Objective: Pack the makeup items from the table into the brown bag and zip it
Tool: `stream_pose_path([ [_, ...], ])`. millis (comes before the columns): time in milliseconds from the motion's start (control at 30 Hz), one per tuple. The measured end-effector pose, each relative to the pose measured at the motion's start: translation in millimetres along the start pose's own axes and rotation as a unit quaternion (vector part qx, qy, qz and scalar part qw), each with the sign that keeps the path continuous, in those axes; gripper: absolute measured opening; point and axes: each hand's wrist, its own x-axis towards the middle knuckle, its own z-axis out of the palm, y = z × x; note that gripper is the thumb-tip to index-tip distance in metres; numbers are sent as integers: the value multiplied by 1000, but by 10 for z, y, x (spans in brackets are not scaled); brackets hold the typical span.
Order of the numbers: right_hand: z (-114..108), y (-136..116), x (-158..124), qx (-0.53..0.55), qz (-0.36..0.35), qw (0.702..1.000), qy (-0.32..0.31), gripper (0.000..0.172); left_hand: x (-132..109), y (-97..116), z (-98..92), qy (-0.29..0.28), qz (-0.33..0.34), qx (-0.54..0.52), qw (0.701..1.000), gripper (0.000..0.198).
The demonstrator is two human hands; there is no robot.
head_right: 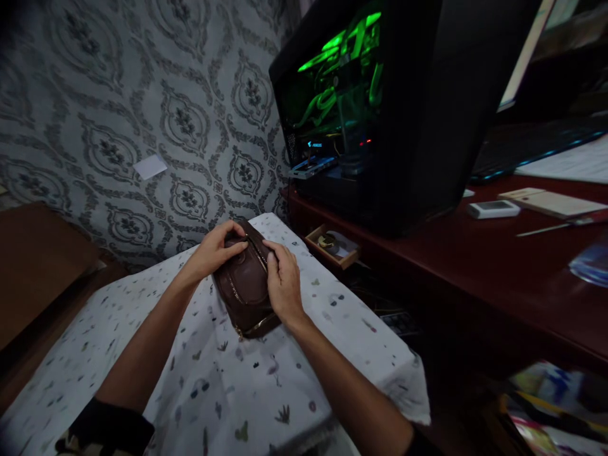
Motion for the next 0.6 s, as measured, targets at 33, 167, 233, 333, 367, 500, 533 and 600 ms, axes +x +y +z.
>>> stream_pose_path([
  [33,1,-4,-4,-1,0,1000,-1,33,-1,5,-2,1,0,2,1000,13],
  [167,32,-57,-67,-67,-42,997,25,36,-9,43,2,11,9,6,1000,12],
  [233,59,-90,-116,-124,-84,988,33,37,-16,69,3,16,9,4,1000,11],
  [333,92,-109,-168,-177,-126,976,26,35,-31,110,-16,34,10,19,999,12],
  [367,98,-106,-174,-183,-131,974,25,35,-38,122,-29,40,10,31,999,10],
  [500,105,-84,-167,-190,-138,972,20,35,-68,172,-87,69,9,126,989,9],
  [533,106,-80,-165,-192,-139,971,19,35,-71,189,-92,76,9,160,984,12],
  [600,111,-75,-166,-198,-140,970,18,37,-61,234,-84,82,3,228,970,17],
])
